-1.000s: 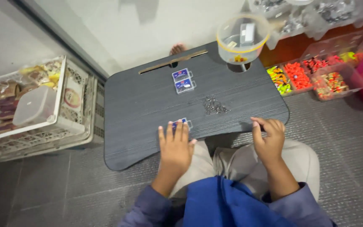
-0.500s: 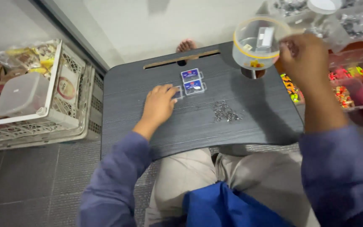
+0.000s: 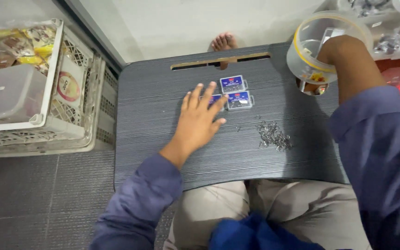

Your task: The person sorts small metal fishing hooks from a table surface and places them one by one into small transparent plastic hardware containers.

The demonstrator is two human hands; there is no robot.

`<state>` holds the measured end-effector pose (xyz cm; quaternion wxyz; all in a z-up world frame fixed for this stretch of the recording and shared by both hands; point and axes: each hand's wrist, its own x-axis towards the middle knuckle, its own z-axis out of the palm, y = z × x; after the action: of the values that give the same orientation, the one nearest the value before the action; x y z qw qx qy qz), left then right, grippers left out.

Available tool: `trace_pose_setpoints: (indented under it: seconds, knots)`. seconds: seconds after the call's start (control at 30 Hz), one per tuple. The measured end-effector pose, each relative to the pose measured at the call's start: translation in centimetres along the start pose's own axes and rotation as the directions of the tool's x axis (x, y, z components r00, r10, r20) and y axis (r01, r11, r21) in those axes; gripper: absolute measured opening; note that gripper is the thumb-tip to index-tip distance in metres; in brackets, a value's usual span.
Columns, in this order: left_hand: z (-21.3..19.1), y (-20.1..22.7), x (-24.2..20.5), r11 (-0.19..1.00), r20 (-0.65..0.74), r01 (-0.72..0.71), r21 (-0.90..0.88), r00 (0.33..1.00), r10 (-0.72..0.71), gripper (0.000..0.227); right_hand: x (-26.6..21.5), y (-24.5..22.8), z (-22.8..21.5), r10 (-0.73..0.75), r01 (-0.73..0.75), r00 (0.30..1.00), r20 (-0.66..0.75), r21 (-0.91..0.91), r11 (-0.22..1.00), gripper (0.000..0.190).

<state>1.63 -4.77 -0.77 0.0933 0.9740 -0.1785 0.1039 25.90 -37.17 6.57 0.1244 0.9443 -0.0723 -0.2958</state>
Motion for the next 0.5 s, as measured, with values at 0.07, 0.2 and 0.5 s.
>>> trace_pose_setpoints:
  seconds: [0.07, 0.2, 0.5]
  knots:
    - [0.3, 0.3, 0.0, 0.998, -0.045, -0.062, 0.028, 0.997, 0.063, 0.058, -1.6, -0.5, -0.4, -0.016, 0.016, 0.999, -0.029, 0.016, 1.0, 0.069]
    - [0.3, 0.5, -0.1, 0.985, -0.115, -0.138, 0.105, 0.982, 0.15, 0.053, 2.4, 1.8, 0.8, -0.171, 0.141, 0.94, -0.294, -0.123, 0.982, 0.065]
    - [-1.3, 1.9, -0.5, 0.998, -0.16, -0.035, -0.046, 0.987, 0.027, 0.063, -11.2, 4.8, 6.2, -0.644, 0.473, 0.601, -0.473, 0.86, -0.19, 0.039]
